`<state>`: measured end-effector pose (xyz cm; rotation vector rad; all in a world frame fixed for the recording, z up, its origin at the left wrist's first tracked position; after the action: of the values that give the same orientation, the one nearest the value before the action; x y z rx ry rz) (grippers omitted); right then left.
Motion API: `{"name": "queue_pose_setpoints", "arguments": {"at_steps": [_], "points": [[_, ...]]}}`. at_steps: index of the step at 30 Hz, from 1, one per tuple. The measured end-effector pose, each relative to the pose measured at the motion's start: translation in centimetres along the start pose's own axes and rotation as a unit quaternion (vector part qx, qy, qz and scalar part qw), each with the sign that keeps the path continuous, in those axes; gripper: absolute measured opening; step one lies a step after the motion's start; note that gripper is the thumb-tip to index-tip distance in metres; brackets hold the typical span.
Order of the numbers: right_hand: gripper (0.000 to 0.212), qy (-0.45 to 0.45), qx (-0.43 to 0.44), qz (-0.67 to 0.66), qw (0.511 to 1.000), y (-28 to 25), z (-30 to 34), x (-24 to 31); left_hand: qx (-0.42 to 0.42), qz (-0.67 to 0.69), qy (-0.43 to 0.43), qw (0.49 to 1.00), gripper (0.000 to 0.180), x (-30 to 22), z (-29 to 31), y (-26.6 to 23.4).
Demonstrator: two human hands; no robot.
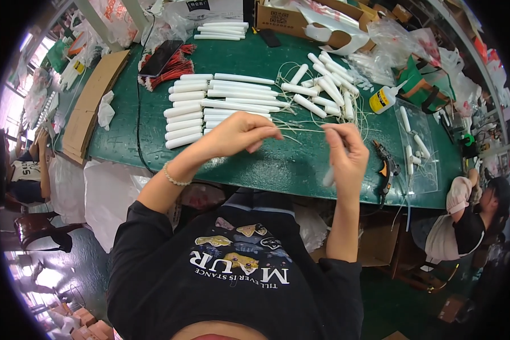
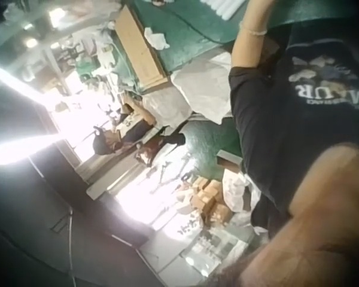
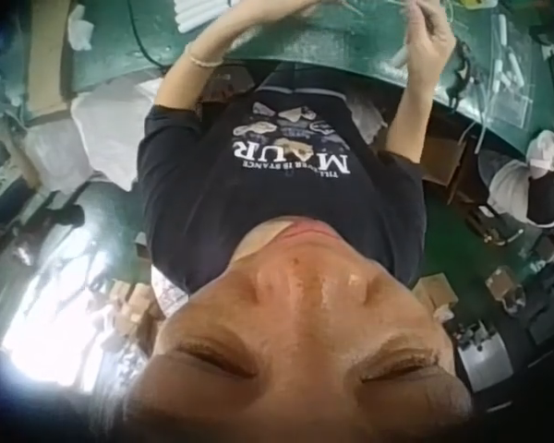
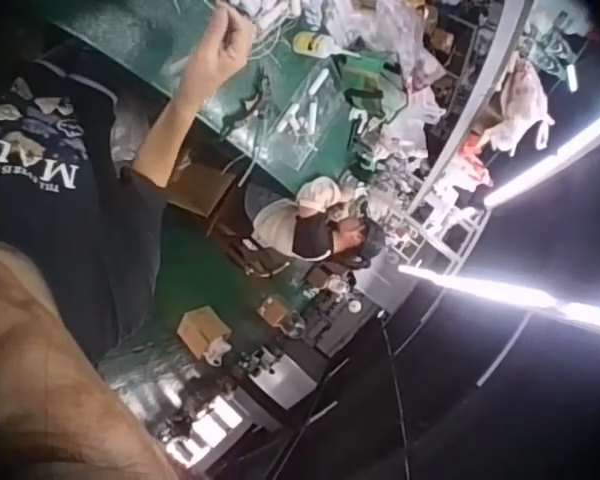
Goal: Threading wires and components through white plastic tubes on a factory assembly line.
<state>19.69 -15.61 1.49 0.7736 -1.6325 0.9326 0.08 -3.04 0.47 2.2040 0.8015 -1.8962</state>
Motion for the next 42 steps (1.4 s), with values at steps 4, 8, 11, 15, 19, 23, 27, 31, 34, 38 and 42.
{"name": "queue_pose_setpoints", "arguments": {"at_steps": [4, 8, 11, 15, 19, 23, 27, 31, 34, 38, 42], "points": [[0.012, 0.070, -0.036, -0.074, 0.994, -2.6, 0.5, -1.0, -0.034, -0.028, 0.026, 0.999, 0.021, 1.7, 1.8, -2.3], [0.013, 0.098, 0.008, -0.092, 0.991, -2.5, 1.3, -2.0, -0.035, -0.138, 0.073, 0.987, 0.021, 1.6, 2.6, -3.1], [0.014, 0.139, 0.027, -0.038, 0.989, -3.1, 1.8, -2.7, 0.000, -0.135, 0.000, 0.991, 0.020, 0.7, 2.6, -3.3], [0.014, 0.153, 0.056, 0.102, 0.981, -3.2, 2.6, -2.4, -0.010, -0.277, 0.043, 0.960, 0.016, 0.3, 3.0, -3.7], [0.014, 0.122, 0.117, 0.206, 0.964, -3.1, 3.5, -2.6, 0.063, -0.349, 0.170, 0.919, 0.014, 0.6, 3.0, -4.4], [0.013, 0.133, 0.205, 0.279, 0.929, -3.4, 3.8, -2.5, 0.135, -0.387, 0.191, 0.892, 0.016, 0.8, 2.3, -4.7], [0.013, 0.149, 0.269, 0.220, 0.926, -3.9, 3.7, -3.9, 0.183, -0.373, 0.213, 0.884, 0.018, 1.2, 1.2, -5.3], [0.014, 0.278, 0.306, 0.031, 0.910, -3.7, 3.8, -5.1, 0.213, -0.288, 0.170, 0.918, 0.019, 2.2, -1.0, -6.9], [0.015, 0.329, 0.282, -0.149, 0.889, -2.4, 4.1, -6.9, 0.207, -0.228, 0.133, 0.942, 0.018, 3.4, -3.1, -7.9], [0.012, 0.348, 0.180, -0.334, 0.857, -0.9, 3.8, -7.9, 0.211, -0.160, 0.124, 0.956, 0.027, 4.6, -6.4, -9.9], [0.012, 0.324, 0.147, -0.402, 0.844, -0.8, 3.4, -9.0, 0.043, -0.135, 0.053, 0.988, 0.034, 7.7, -10.5, -14.7]]}}
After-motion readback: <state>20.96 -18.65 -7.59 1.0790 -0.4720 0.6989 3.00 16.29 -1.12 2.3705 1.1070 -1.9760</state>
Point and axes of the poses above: each hand's wrist, its own z-axis away from the middle knuckle, its own y-axis out of the palm, x = y × z, the point moved 1 cm from there along -z, towards the middle knuckle, and after that the axes turned 13 degrees about y, right-handed, at the moved point
